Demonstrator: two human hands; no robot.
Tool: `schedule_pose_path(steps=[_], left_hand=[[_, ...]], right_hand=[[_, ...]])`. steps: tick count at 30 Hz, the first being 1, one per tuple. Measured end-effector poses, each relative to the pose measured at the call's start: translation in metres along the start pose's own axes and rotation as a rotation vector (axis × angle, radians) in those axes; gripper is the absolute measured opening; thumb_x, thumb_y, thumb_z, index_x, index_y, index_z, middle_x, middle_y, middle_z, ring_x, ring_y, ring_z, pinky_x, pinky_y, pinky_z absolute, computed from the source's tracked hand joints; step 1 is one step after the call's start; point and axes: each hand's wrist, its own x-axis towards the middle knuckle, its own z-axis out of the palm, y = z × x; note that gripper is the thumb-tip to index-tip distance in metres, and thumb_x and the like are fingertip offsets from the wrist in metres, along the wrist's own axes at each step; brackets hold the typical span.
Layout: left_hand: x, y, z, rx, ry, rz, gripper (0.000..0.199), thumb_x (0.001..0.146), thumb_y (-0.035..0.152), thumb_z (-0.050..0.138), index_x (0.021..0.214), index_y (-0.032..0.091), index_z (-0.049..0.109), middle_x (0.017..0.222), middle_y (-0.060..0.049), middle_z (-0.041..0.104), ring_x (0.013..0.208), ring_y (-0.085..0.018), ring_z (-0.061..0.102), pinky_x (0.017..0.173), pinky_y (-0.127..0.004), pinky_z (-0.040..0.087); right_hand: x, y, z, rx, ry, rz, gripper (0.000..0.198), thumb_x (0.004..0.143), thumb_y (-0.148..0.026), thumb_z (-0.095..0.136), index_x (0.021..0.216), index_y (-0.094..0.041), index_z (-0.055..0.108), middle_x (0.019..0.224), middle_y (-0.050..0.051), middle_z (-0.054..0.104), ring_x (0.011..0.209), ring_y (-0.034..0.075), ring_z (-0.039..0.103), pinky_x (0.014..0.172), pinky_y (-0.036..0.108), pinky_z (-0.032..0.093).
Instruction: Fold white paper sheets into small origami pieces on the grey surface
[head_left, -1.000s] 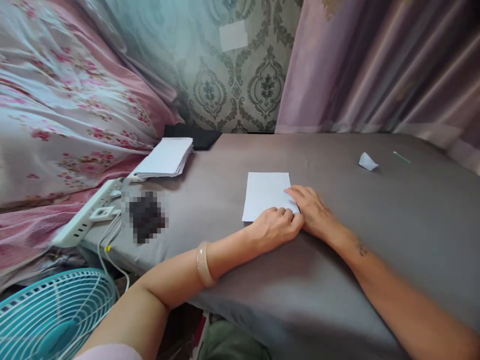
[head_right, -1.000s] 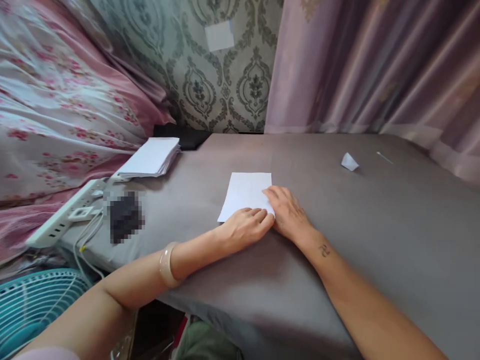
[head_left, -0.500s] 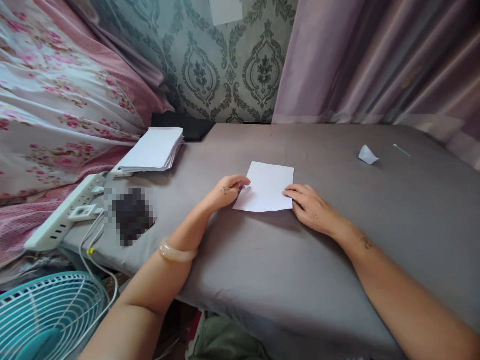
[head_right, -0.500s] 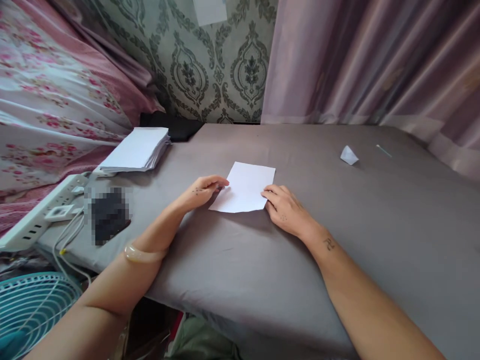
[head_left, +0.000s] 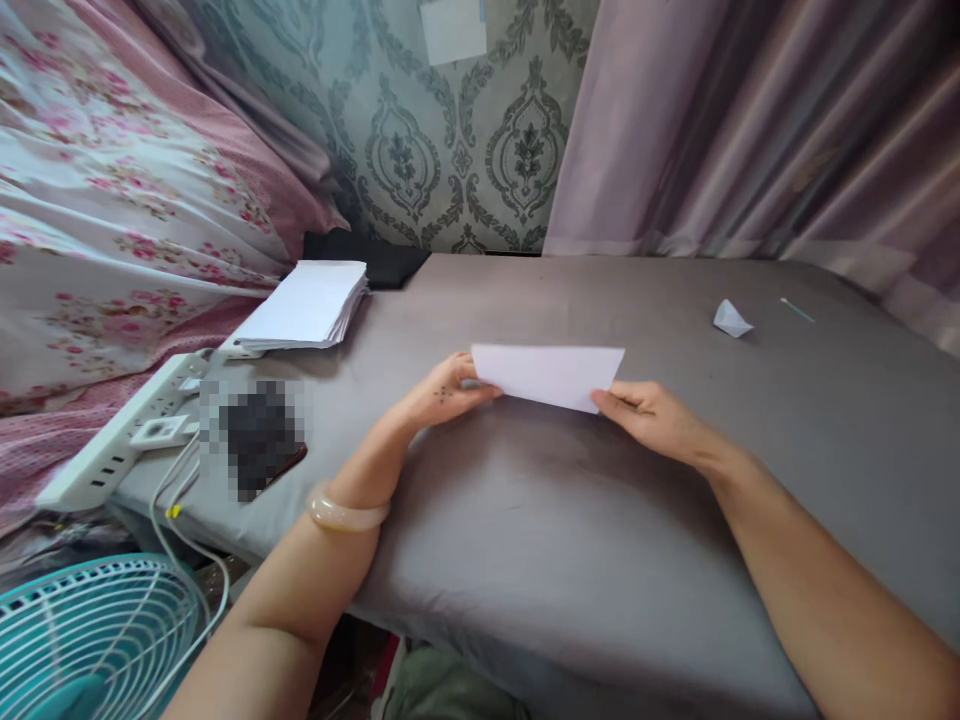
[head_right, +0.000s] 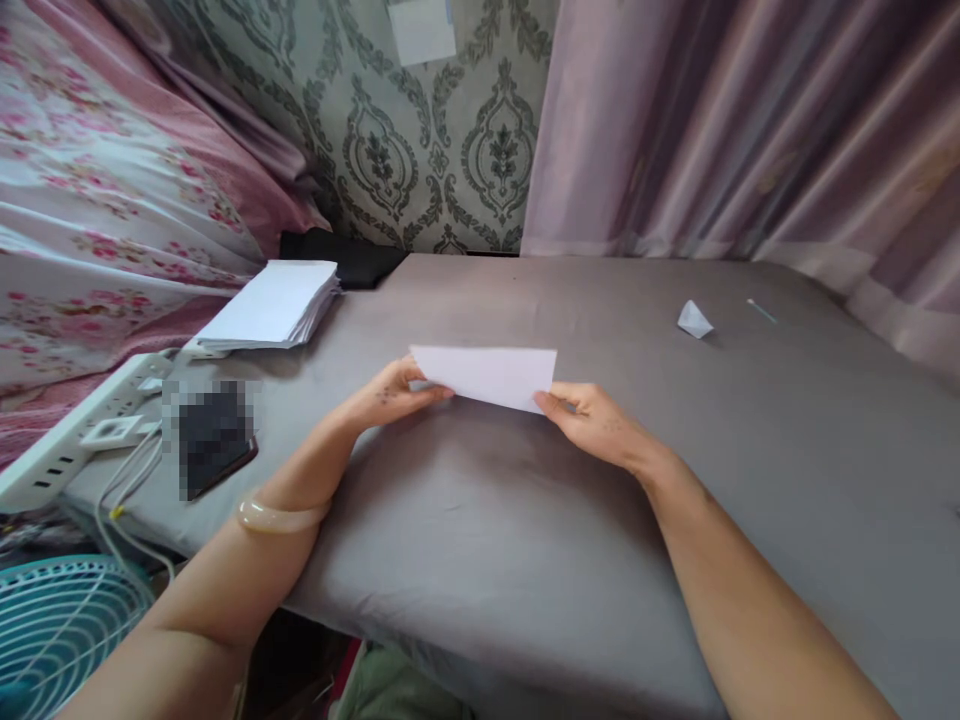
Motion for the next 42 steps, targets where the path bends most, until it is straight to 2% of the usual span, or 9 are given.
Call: schedule_pose_path(steps=[6,10,13,16,19,25,30,37,42], left_hand=[[-0.001,0.028,0.002,-0.66,0.266,-0.289,0.03,0.075,0.044,0.071,0.081,0.015,0.068,0.069,0.0,0.063,0.058,-0.008,0.053,0.056,-0.021,0.045],[0.002,0.024,0.011,-0.698,0.276,-0.477,0.027,0.076,0.038,0.071,0.088,0.014,0.066,0.071,-0.001,0.061,0.053,-0.006,0.049,0.049,-0.019,0.041],[0.002,0.015,0.021,-0.575,0.257,-0.593,0.044,0.078,0.028,0.067,0.119,0.016,0.057,0.069,0.0,0.06,0.054,-0.008,0.051,0.049,-0.019,0.041],[0.0,0.009,0.028,-0.444,0.16,-0.542,0.051,0.082,0.021,0.059,0.132,0.021,0.048,0.061,0.004,0.054,0.052,-0.009,0.049,0.048,-0.019,0.041],[-0.001,0.007,0.028,-0.345,0.021,-0.51,0.029,0.085,0.02,0.047,0.107,0.018,0.066,0.059,0.001,0.052,0.05,-0.009,0.049,0.049,-0.021,0.042],[-0.006,0.007,0.014,0.058,-0.163,-0.311,0.042,0.08,0.013,0.042,0.109,0.022,0.07,0.073,-0.002,0.06,0.062,-0.012,0.054,0.06,-0.023,0.045],[-0.006,0.002,0.012,0.223,-0.14,-0.177,0.044,0.078,0.009,0.047,0.112,0.025,0.068,0.089,-0.006,0.065,0.088,-0.018,0.057,0.078,-0.028,0.048],[0.001,-0.01,0.02,0.168,-0.088,-0.111,0.021,0.084,0.026,0.056,0.093,0.02,0.073,0.083,-0.006,0.063,0.073,-0.015,0.054,0.071,-0.028,0.045],[0.005,-0.004,0.025,0.174,0.02,-0.261,0.033,0.085,0.041,0.052,0.075,0.015,0.07,0.073,-0.004,0.059,0.068,-0.015,0.052,0.063,-0.026,0.041]], right_hand=[[-0.001,-0.016,0.001,0.579,0.172,0.064,0.05,0.087,-0.064,0.043,0.099,-0.02,0.064,0.087,0.007,0.068,0.073,0.02,0.064,0.063,0.034,0.052],[0.001,-0.019,0.007,0.628,0.174,0.263,0.059,0.079,-0.055,0.063,0.125,-0.02,0.052,0.083,0.007,0.069,0.066,0.019,0.063,0.055,0.031,0.052],[0.005,-0.011,0.016,0.558,0.247,0.413,0.079,0.072,-0.038,0.074,0.139,-0.02,0.037,0.069,0.0,0.065,0.054,0.015,0.057,0.046,0.027,0.047],[0.007,0.001,0.021,0.415,0.213,0.4,0.063,0.076,-0.035,0.068,0.133,-0.02,0.047,0.058,-0.004,0.057,0.048,0.012,0.049,0.042,0.024,0.04],[0.006,0.01,0.021,0.179,0.131,0.371,0.033,0.082,-0.032,0.054,0.11,-0.018,0.065,0.058,-0.001,0.059,0.051,0.012,0.052,0.046,0.025,0.041],[0.002,0.018,0.011,-0.246,0.011,0.134,0.036,0.082,-0.023,0.047,0.111,-0.025,0.069,0.103,0.004,0.071,0.09,0.02,0.062,0.081,0.035,0.049],[0.004,0.028,0.009,-0.366,0.036,0.059,0.032,0.082,-0.026,0.05,0.107,-0.027,0.07,0.101,0.004,0.07,0.09,0.021,0.06,0.08,0.035,0.048],[0.009,0.033,0.011,-0.341,0.157,0.156,0.021,0.081,-0.037,0.057,0.088,-0.027,0.074,0.096,0.005,0.063,0.073,0.016,0.059,0.07,0.032,0.048],[0.012,0.028,0.012,-0.351,0.251,0.237,0.034,0.083,-0.047,0.054,0.064,-0.022,0.067,0.089,0.006,0.065,0.073,0.019,0.06,0.071,0.034,0.047]])
